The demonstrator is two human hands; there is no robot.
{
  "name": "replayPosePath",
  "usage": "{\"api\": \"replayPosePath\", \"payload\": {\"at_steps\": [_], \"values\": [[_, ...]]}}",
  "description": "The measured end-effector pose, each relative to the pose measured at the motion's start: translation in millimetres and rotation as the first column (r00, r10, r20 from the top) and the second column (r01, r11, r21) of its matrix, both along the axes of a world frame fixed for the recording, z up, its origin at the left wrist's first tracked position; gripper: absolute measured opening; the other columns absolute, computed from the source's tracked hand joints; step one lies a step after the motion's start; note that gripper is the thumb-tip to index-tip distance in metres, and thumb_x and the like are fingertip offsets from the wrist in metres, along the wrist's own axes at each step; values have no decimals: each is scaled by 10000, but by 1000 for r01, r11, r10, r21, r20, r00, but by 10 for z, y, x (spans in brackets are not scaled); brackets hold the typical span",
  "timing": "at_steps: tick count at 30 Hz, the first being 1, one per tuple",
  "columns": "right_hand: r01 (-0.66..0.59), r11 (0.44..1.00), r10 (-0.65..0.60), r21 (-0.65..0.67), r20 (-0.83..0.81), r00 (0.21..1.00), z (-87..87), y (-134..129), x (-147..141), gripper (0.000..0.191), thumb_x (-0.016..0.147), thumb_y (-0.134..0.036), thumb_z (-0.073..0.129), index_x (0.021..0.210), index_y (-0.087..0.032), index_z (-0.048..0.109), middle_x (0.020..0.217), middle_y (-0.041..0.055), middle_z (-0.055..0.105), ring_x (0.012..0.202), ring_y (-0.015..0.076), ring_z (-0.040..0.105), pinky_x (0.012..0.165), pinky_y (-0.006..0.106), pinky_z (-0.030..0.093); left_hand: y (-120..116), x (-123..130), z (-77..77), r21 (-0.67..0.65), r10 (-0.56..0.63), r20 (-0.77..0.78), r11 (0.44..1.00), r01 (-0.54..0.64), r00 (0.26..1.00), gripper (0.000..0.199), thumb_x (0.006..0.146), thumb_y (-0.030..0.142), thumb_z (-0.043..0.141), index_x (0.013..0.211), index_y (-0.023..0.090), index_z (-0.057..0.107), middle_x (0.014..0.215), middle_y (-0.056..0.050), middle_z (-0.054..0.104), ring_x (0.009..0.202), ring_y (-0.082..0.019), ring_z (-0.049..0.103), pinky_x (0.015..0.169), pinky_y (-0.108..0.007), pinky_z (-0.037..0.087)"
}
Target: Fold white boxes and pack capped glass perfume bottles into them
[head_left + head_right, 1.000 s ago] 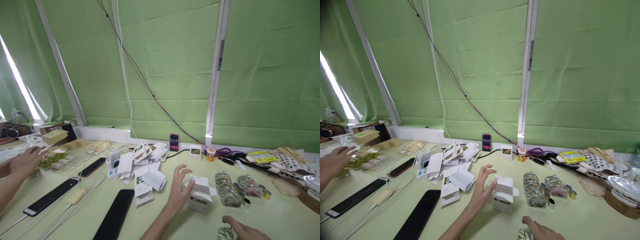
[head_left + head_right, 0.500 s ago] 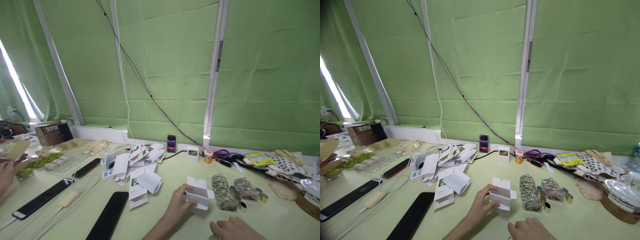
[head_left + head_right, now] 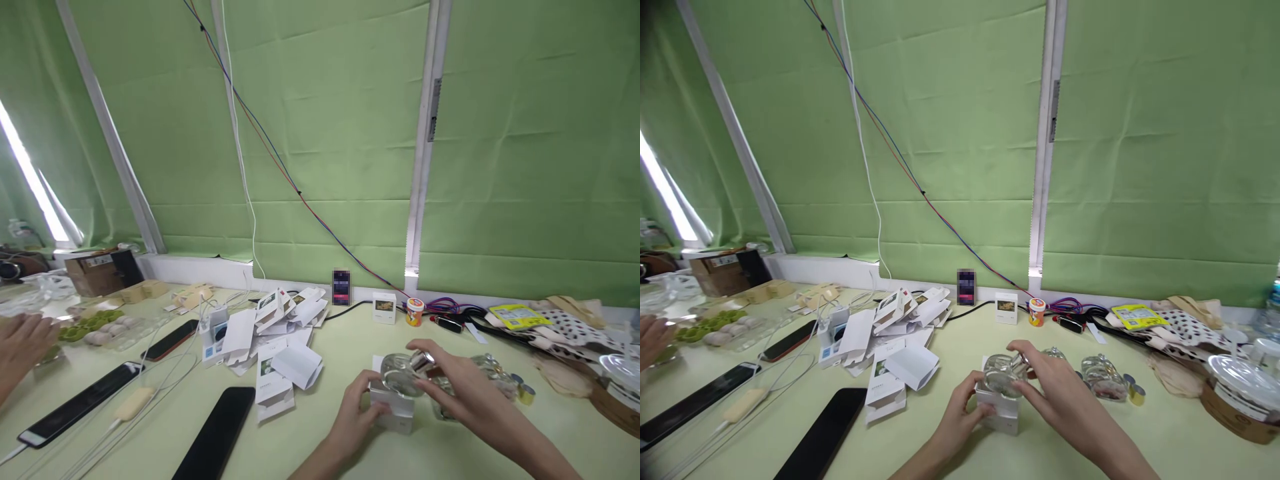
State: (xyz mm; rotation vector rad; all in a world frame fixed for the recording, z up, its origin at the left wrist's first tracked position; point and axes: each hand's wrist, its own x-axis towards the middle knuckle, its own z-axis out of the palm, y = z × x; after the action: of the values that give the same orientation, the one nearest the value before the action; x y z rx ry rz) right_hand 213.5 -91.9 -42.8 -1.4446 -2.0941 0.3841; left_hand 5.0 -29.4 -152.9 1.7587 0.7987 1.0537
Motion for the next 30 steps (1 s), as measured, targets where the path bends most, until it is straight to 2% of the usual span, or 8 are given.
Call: {"api": "replayPosePath", "payload": {"at_steps": [4, 10, 17, 25, 30], "values": [[2, 999, -1, 38, -22, 1000, -75, 95, -17, 339, 933, -313, 387, 1271, -288, 369, 941, 34, 664, 844, 230, 637, 767, 337, 467, -23, -7, -15, 9, 18, -38, 1000, -18, 999, 265, 738, 172, 626, 997, 202, 580, 999, -16, 640, 949, -216, 541, 857, -292, 400], [-50, 997, 48, 50, 26, 998, -95, 102, -73, 400, 925, -230, 390, 1319, -295, 360, 978, 34, 654, 858, 209, 620, 760, 309, 457, -49, 14, -24, 51, 49, -59, 998, -46, 997, 250, 737, 195, 652, 973, 196, 570, 972, -13, 633, 910, -210, 539, 837, -286, 397], [-27, 999, 26, 26, 39, 999, -135, 160, -78, 465, 917, -252, 399, 1368, -316, 304, 988, 38, 655, 852, 220, 612, 732, 307, 446, -49, 18, 35, 47, 38, -97, 998, -34, 995, 253, 729, 198, 651, 962, 184, 554, 945, -15, 618, 896, -204, 539, 818, -274, 398], [-46, 998, 46, -41, -4, 999, -123, 175, -69, 316, 898, -230, 412, 1207, -292, 428, 837, 6, 642, 767, 208, 600, 704, 301, 444, -70, 2, -59, 23, 80, -92, 997, -79, 993, 352, 728, 209, 656, 1043, 204, 499, 999, -22, 602, 929, -212, 533, 839, -292, 398], [-72, 997, 72, 14, -40, 997, -129, 177, -94, 308, 869, -173, 441, 1152, -291, 473, 1097, 30, 615, 878, 193, 610, 788, 304, 440, -70, 2, -75, 11, 76, -78, 997, -76, 994, 372, 739, 221, 655, 1067, 207, 480, 1042, -38, 606, 947, -219, 540, 854, -310, 406]]}}
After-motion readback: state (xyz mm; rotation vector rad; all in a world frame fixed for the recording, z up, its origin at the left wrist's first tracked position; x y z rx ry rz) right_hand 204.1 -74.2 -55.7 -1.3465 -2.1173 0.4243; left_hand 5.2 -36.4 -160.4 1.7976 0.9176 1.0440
